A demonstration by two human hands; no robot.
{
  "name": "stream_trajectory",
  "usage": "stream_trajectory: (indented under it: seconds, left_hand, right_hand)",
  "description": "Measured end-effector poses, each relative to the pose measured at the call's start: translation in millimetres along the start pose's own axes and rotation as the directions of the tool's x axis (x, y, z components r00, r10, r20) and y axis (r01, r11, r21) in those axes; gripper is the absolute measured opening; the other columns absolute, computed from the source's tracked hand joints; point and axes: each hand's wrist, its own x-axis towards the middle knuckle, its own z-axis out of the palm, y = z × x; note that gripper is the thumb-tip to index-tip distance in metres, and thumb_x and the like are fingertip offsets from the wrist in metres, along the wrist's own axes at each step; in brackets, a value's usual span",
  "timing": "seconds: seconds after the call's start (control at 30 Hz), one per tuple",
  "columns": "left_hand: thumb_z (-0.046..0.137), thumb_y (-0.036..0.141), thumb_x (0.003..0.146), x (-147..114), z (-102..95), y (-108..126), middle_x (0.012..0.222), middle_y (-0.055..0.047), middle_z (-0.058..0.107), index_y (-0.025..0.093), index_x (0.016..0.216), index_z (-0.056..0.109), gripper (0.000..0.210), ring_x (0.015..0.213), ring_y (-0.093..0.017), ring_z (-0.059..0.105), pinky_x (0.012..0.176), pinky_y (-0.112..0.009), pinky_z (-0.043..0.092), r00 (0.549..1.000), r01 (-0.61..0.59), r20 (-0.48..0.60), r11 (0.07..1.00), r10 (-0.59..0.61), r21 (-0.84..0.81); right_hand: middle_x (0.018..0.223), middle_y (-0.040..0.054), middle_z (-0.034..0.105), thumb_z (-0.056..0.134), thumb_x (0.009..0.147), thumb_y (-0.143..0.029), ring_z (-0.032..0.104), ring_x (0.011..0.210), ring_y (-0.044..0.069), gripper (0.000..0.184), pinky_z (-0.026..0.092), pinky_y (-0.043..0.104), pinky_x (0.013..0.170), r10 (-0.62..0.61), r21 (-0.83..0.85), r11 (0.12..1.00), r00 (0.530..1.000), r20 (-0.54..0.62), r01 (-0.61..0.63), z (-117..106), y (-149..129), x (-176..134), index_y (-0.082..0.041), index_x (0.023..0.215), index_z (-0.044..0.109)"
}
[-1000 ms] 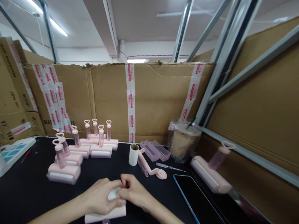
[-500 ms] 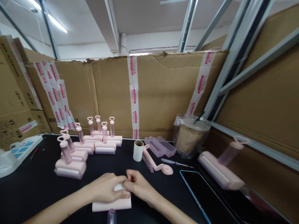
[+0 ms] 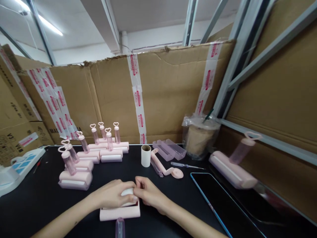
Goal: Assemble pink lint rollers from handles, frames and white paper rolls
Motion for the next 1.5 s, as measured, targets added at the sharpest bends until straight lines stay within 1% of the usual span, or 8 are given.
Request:
stream_trajectory:
  seconds: [0.3, 0.4, 0.5, 0.57, 0.6, 0.8, 1.17, 1.5]
  left_hand:
    - [0.065, 0.058, 0.069, 5, -3.4, -17, 0.091, -0.005, 0.066, 0.02, 0.116, 0.044, 0.064, 0.083, -0.023, 0.063, 0.069, -0.03, 0.045, 0.999, 0.012, -0.032, 0.948, -0.023, -0.318]
    - [0.069, 0.05, 0.069, 5, -12.4, -30, 0.105, -0.009, 0.063, 0.019, 0.114, 0.044, 0.061, 0.094, -0.022, 0.061, 0.083, -0.034, 0.045, 0.982, -0.077, -0.188, 0.869, -0.018, -0.489]
    - [0.065, 0.046, 0.074, 2, -14.8, -42, 0.118, -0.012, 0.055, 0.019, 0.113, 0.042, 0.053, 0.114, -0.024, 0.051, 0.1, -0.039, 0.035, 0.803, -0.192, -0.535, 0.737, -0.262, -0.649]
    - [0.059, 0.05, 0.078, -1, -7.0, -45, 0.123, -0.013, 0.051, 0.02, 0.115, 0.036, 0.053, 0.12, -0.024, 0.047, 0.102, -0.04, 0.033, 0.66, -0.244, -0.611, 0.645, -0.436, -0.724]
    - [0.055, 0.054, 0.08, -2, -0.4, -43, 0.122, -0.014, 0.051, 0.02, 0.115, 0.034, 0.054, 0.117, -0.024, 0.049, 0.099, -0.04, 0.037, 0.654, -0.247, -0.591, 0.605, -0.472, -0.757]
    - [0.057, 0.063, 0.074, 0, 36.8, -28, 0.062, 0.004, 0.054, 0.015, 0.106, 0.042, 0.06, 0.039, -0.009, 0.052, 0.036, -0.019, 0.043, 0.953, -0.009, -0.12, 0.372, -0.278, -0.928]
    - [0.048, 0.057, 0.083, -11, 19.6, -33, 0.05, 0.011, 0.035, 0.013, 0.106, 0.054, 0.049, 0.027, -0.001, 0.029, 0.026, -0.01, 0.025, 0.988, 0.038, -0.056, 0.573, -0.146, -0.819]
    - [0.053, 0.057, 0.08, -24, 0.2, -19, 0.049, 0.011, 0.035, 0.014, 0.097, 0.055, 0.046, 0.029, -0.001, 0.027, 0.026, -0.01, 0.024, 0.991, 0.091, 0.039, 0.445, -0.124, -0.891]
  right_hand:
    - [0.048, -0.0099, 0.054, 0.047, 0.07, -0.025, 0.052, 0.036, 0.007, 0.015, 0.035, 0.014, 0.036, 0.026, 0.062, 0.998, 1.0, 0.016, -0.027, -3, -5, -3, -0.021, 0.084, 0.042]
    - [0.048, -0.0105, 0.053, 0.049, 0.069, -0.026, 0.051, 0.034, 0.007, 0.029, 0.036, 0.016, 0.035, -0.03, 0.066, 0.997, 0.999, -0.01, 0.031, -7, -12, -4, -0.02, 0.097, 0.048]
    - [0.048, -0.0083, 0.053, 0.047, 0.069, -0.025, 0.049, 0.034, 0.007, 0.028, 0.036, 0.018, 0.035, -0.074, 0.068, 0.994, 0.994, -0.086, 0.08, -14, -18, -8, -0.017, 0.095, 0.055]
    - [0.054, -0.0064, 0.056, 0.046, 0.068, -0.024, 0.05, 0.035, 0.008, 0.029, 0.038, 0.02, 0.037, -0.111, 0.095, 0.987, 0.977, -0.182, 0.13, -19, -20, -10, -0.017, 0.094, 0.056]
    - [0.057, -0.006, 0.057, 0.046, 0.067, -0.023, 0.051, 0.037, 0.008, 0.03, 0.039, 0.021, 0.039, -0.133, 0.115, 0.98, 0.965, -0.227, 0.162, -20, -21, -10, -0.018, 0.095, 0.055]
    - [0.069, -0.0045, 0.058, 0.05, 0.074, -0.028, 0.061, 0.056, 0.013, 0.029, 0.046, 0.028, 0.057, -0.214, 0.194, 0.947, 0.954, -0.21, 0.255, -21, -14, -6, -0.021, 0.103, 0.048]
    - [0.085, 0.0044, 0.069, 0.073, 0.068, -0.04, 0.061, 0.077, 0.018, 0.037, 0.046, 0.028, 0.067, -0.108, 0.188, 0.973, 0.985, -0.133, 0.132, -23, -25, -12, -0.015, 0.096, 0.068]
    - [0.07, 0.0019, 0.067, 0.072, 0.07, -0.039, 0.062, 0.065, 0.013, 0.024, 0.048, 0.026, 0.069, 0.128, 0.586, 0.807, 0.991, -0.048, -0.076, -16, -26, -23, -0.017, 0.078, 0.068]
